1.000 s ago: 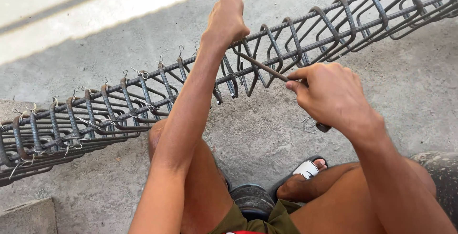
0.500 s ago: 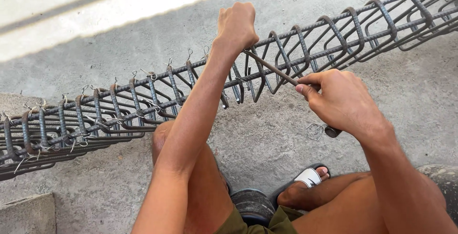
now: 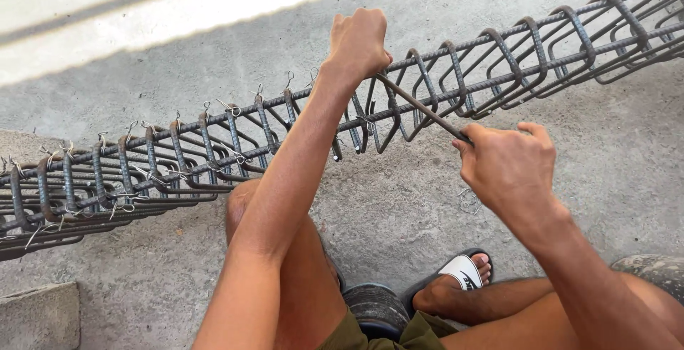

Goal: Tying rebar intersections using wire and a manual twisting hook tool

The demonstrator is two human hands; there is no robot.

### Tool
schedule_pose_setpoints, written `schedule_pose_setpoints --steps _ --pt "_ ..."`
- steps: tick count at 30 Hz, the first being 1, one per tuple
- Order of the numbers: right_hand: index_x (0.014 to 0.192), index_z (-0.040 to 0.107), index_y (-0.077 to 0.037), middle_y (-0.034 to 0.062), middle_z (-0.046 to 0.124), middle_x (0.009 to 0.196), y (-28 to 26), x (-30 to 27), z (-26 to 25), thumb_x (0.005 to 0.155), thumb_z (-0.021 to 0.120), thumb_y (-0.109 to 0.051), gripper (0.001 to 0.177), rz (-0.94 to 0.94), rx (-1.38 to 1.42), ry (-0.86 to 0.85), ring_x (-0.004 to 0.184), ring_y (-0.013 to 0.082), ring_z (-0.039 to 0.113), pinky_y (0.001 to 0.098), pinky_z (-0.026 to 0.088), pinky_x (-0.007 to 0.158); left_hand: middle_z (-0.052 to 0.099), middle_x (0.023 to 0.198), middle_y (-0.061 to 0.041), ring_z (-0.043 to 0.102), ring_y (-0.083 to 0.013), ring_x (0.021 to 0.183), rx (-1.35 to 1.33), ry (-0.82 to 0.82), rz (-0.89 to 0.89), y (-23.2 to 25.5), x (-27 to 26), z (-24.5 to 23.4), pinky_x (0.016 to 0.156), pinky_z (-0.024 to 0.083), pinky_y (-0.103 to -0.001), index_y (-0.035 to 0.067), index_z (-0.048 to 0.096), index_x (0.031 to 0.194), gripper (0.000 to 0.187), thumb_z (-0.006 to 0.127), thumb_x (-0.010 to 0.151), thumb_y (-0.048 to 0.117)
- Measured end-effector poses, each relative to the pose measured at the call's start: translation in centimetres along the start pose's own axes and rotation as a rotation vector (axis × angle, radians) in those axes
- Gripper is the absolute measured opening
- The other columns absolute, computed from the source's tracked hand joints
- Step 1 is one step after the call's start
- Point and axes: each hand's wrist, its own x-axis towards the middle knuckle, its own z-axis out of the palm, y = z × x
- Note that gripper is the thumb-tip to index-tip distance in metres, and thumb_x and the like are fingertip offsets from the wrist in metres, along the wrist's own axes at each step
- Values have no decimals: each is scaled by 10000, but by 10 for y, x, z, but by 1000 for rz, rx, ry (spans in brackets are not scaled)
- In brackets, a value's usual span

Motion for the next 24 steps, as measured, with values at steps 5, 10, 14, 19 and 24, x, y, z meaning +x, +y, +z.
schedule_pose_setpoints --steps 5,10,14,19,24 --pt "922 675 -181 -65 717 568 -22 -6 1 980 651 -278 116 -42 -182 -169 420 75 663 498 389 1187 596 588 53 478 -134 562 -50 -24 -93 6 -5 -8 929 423 -406 191 651 684 204 836 731 118" --pt "887 625 -176 -46 710 597 -29 -8 2 977 651 -170 95 -53 -249 -180 401 73 651 536 348 1215 557 581 48 481 -126 568 -67 -88 -171 12 -5 -13 918 448 -369 188 645 663 226 761 751 16" --pt "1001 623 -151 -28 710 635 -28 -12 2 979 629 -185 41 -66 -252 -141 471 132 707 550 298 1212 534 589 74 512 -106 588 -112 -108 -234 11 -2 -13 977 452 -402 203 632 672 228 730 750 13" --pt "1024 614 -189 -37 731 651 -16 -15 0 1030 590 -271 85 -101 -251 -103 573 129 726 508 377 1131 522 604 67 516 -110 591 -118 -125 -267 12 0 -17 938 458 -386 197 639 682 222 728 774 16" --pt "992 604 -209 -91 687 580 -8 -17 0 1124 512 -363 223 -133 -239 -18 472 97 670 446 394 1059 551 582 75 590 -125 611 -206 -138 -301 11 -5 -26 1221 228 -640 185 609 653 220 676 705 -19"
